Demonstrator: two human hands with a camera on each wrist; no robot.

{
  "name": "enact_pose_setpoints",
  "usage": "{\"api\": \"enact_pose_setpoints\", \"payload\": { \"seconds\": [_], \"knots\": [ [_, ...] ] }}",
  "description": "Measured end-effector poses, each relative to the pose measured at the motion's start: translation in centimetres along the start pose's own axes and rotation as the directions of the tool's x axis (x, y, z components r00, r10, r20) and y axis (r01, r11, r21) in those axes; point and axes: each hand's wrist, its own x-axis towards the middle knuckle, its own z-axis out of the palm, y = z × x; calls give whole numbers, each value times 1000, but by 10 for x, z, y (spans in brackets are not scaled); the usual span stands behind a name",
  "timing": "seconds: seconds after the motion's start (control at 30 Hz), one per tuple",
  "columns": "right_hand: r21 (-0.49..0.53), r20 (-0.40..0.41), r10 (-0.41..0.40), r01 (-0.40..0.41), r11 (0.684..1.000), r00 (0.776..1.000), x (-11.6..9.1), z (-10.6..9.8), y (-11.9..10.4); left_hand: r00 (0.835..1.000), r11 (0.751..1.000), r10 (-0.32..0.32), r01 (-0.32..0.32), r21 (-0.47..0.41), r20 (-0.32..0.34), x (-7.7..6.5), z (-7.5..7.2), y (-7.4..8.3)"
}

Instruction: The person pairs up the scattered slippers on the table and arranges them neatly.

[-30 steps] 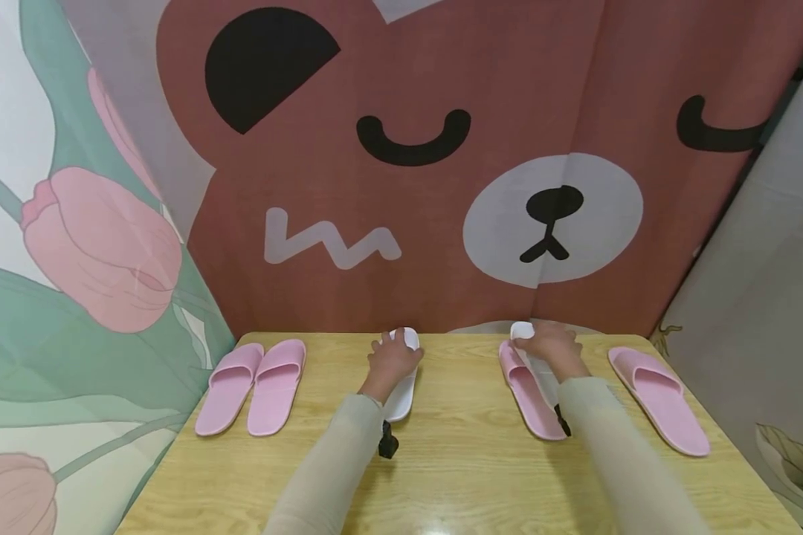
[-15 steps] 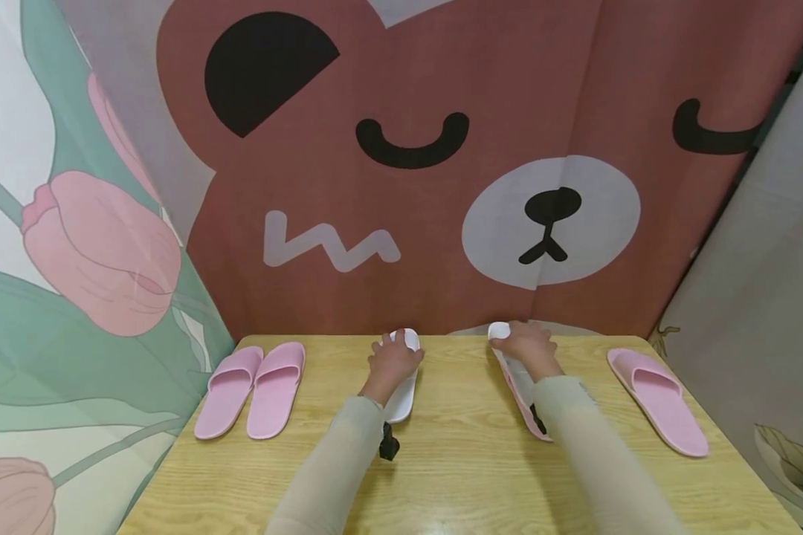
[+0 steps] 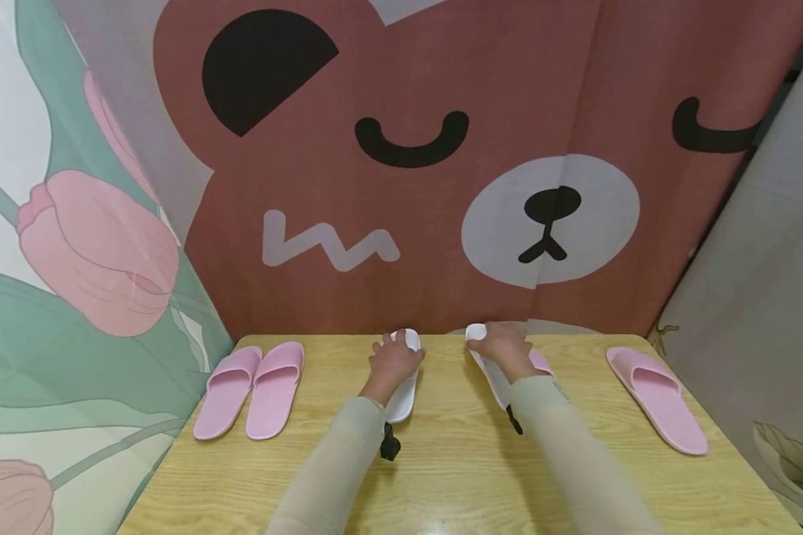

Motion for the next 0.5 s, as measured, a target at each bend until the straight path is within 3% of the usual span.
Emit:
{"api": "enact_pose_setpoints", "payload": {
  "seconds": [0.5],
  "knots": [
    [-3, -18, -12, 12, 1000, 1000, 0, 15, -26, 1000, 1000, 8, -8, 4, -26, 2, 1, 1]
  ]
}}
